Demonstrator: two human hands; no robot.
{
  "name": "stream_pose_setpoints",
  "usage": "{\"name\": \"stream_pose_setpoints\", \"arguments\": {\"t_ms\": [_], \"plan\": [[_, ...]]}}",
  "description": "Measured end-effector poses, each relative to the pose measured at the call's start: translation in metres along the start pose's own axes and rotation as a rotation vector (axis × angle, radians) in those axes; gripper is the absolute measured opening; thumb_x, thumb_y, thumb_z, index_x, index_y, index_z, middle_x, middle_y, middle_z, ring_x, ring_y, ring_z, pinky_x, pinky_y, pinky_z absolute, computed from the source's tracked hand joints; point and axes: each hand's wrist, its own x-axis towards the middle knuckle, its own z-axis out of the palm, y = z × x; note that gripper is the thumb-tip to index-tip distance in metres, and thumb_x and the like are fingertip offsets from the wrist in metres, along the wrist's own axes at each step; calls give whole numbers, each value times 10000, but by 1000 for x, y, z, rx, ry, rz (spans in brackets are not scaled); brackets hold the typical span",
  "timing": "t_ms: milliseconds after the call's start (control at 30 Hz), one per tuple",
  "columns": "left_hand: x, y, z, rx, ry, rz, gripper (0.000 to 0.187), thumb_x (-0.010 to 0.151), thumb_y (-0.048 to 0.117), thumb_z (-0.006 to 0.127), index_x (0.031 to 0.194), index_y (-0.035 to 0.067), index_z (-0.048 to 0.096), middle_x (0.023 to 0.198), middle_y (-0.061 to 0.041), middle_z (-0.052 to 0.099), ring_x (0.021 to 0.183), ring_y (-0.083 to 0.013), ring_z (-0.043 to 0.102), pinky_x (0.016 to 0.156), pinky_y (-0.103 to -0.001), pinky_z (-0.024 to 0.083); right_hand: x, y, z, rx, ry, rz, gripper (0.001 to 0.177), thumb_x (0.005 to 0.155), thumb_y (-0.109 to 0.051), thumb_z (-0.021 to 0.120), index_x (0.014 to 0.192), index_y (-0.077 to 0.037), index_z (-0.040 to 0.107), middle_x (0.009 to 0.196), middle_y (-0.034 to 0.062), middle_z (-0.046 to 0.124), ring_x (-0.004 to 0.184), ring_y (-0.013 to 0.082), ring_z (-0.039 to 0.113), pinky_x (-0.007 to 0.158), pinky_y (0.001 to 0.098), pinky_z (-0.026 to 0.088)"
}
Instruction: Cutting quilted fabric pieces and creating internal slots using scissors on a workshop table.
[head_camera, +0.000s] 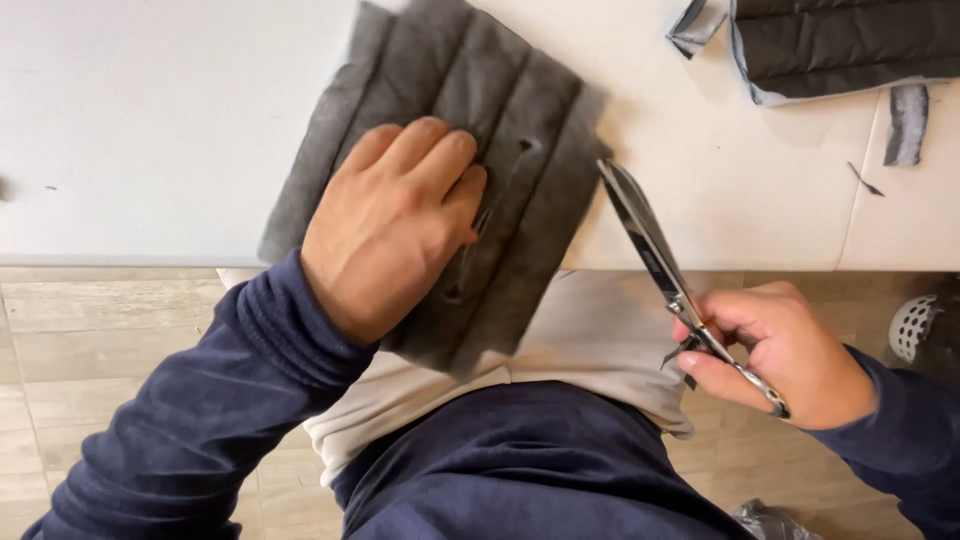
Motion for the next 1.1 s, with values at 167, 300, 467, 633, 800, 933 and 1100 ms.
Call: {"name": "stream_pose_setpoints", "arguments": {"t_ms": [167,300,467,633,800,933,1100], "plan": [[-1,2,-6,-206,-22,140,155,1042,69,557,1022,16,702,1235,-142,711,1216,-315,655,1025,-429,509,4,6,16,62,-59,-6,123,782,-196,807,776,-111,719,507,-28,456,484,106,371,451,256,374],[5,9,-2,-183,25,98,143,1014,146,638,1005,10,680,1117,-123,688,1132,-288,675,964,-392,534,5,8,23,126,-110,39,111,810,-176,791,773,-103,716,483,-30,471,472,112,352,442,262,358],[13,19,2,-83,123,83,192,1068,93,592,883,46,609,956,-98,596,955,-275,625,853,-366,532,14,9,24,59,-99,32,128,802,-182,800,753,-97,718,506,-24,383,488,127,313,449,277,320],[13,20,3,-81,151,80,228,1079,23,558,854,42,592,925,-97,569,916,-278,606,806,-362,529,18,10,23,69,-117,76,132,803,-169,806,751,-91,713,500,-22,401,489,123,321,446,278,318],[11,19,4,-97,166,84,190,1077,47,563,904,25,636,1011,-116,627,1022,-284,658,889,-363,560,21,7,21,29,-101,38,152,791,-192,817,747,-89,715,493,-18,389,481,127,317,445,278,315],[9,18,5,-104,172,72,183,1079,67,574,913,27,639,1028,-114,632,1032,-280,663,886,-365,562,21,4,18,29,-105,83,172,796,-186,826,720,-93,703,493,-26,385,492,113,308,449,268,311],[9,17,4,-111,172,79,208,1088,65,561,894,29,627,1014,-109,627,1048,-275,668,913,-364,567,22,-3,15,-41,-101,67,175,789,-178,803,697,-100,676,485,-1,352,488,141,288,447,296,297]]}}
